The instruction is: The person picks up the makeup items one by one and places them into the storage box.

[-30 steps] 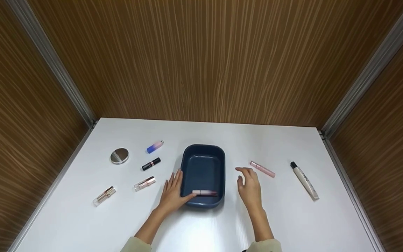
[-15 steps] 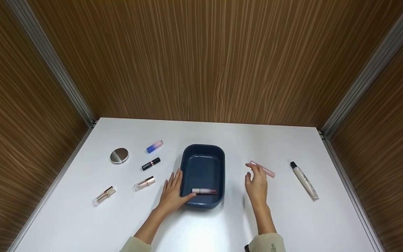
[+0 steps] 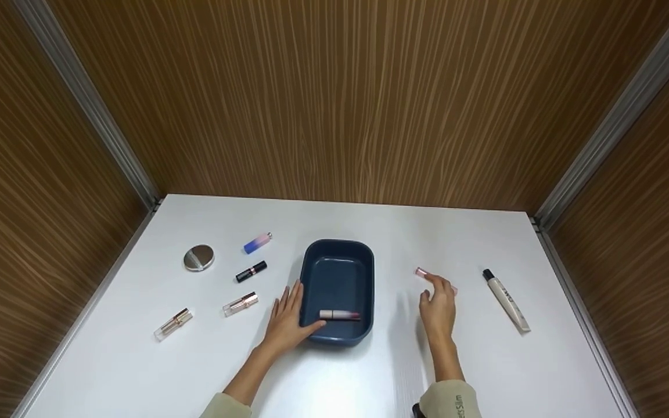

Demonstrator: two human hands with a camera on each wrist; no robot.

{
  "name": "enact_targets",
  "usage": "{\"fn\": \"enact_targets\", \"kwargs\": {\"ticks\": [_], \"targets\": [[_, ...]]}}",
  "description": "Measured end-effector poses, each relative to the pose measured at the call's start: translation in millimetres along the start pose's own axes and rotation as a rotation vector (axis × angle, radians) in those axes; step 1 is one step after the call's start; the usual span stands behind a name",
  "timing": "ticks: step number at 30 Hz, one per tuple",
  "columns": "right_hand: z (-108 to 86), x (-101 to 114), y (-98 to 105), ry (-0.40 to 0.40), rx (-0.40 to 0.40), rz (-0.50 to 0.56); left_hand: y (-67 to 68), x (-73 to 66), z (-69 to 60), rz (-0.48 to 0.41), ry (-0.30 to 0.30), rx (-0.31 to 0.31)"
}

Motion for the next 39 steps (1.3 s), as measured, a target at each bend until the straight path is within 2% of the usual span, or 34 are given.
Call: {"fn": "enact_targets", "kwargs": {"ticks": [13, 21, 33, 39], "targets": [[10.0, -27, 3, -0.084, 0.078, -0.08, -0.3, -0.1, -0.2, -0.011, -0.006, -0.015], [18.1, -36, 6, -0.093, 0.079, -0.112, 0.0, -0.8, -0.1, -0.012, -0.006, -0.005], [21.8, -46, 11, -0.103, 0.175, -0.204, -0.3, 0.4, 0.1, 0.006, -0.019, -0.023], [18.1, -50, 11, -0.166, 0.283, -0.196, -0.7, 0.2, 0.4, -0.011, -0.007, -0.014]]}}
Point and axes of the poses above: each hand's wrist, its own z-axis towards the middle knuckle, its own y-axis out of the back of the hand, x = y × z, the point moved 1 cm from there along z, towards the middle knuckle, and after that the axes turned 1 degree about y, right-handed, at the moved point
